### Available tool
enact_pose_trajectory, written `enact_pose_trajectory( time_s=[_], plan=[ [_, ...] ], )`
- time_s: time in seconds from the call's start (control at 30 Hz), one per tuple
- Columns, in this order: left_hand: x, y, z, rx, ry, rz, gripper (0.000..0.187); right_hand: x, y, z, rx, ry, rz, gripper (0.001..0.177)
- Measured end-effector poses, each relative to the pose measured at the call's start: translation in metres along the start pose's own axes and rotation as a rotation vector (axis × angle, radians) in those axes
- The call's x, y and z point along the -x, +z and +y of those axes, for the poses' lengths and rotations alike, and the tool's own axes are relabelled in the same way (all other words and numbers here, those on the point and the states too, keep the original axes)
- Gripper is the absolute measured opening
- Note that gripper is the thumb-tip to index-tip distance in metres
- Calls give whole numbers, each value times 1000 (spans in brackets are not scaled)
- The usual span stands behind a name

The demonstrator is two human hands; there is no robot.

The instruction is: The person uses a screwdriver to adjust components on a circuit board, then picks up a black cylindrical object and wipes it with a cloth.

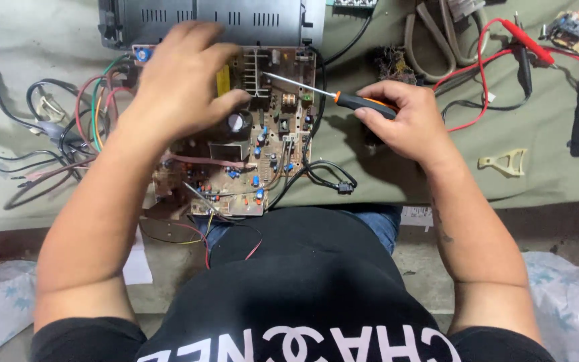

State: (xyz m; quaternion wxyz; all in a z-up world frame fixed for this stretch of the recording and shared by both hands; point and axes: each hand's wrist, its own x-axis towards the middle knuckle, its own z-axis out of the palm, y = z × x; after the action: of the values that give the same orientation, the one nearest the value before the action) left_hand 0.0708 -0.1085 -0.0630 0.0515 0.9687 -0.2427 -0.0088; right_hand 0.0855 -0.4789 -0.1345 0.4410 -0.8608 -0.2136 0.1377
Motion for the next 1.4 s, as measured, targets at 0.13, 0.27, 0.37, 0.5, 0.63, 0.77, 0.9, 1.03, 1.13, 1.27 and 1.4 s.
enact_pose_trajectory(
  time_s=[0.13, 0.27, 0.37, 0.5, 0.63, 0.77, 0.9, 1.03, 1.13, 1.27, 1.4],
  plan=[
    [-25, 26, 2, 39, -69, -195, 87, -13, -10, 11, -36, 16, -47, 23],
    [-21, 23, 4, 363, -71, -150, 82, -24, -17, 11, -201, 208, -163, 22],
    [-18, 30, 1, 435, -99, -164, 83, -31, -19, 14, -309, 289, -246, 24],
    [-17, 37, -3, 515, -93, -142, 83, -39, -24, 12, -444, 322, -279, 27],
    [-15, 43, -4, 530, -94, -100, 81, -44, -26, 17, -484, 356, -298, 24],
    [-12, 54, -8, 501, -61, -42, 80, -50, -25, 27, -529, 383, -350, 26],
    [-12, 54, -7, 498, -58, -27, 80, -54, -28, 27, -539, 422, -372, 26],
    [-14, 51, -5, 486, -70, -23, 80, -56, -29, 25, -559, 470, -369, 26],
    [-13, 52, -4, 495, -70, 1, 78, -56, -28, 28, -558, 441, -382, 26],
    [-12, 50, -3, 503, -62, 10, 78, -56, -29, 22, -564, 458, -372, 26],
    [-11, 52, -4, 514, -67, 7, 77, -57, -30, 17, -541, 456, -370, 24]
  ],
)
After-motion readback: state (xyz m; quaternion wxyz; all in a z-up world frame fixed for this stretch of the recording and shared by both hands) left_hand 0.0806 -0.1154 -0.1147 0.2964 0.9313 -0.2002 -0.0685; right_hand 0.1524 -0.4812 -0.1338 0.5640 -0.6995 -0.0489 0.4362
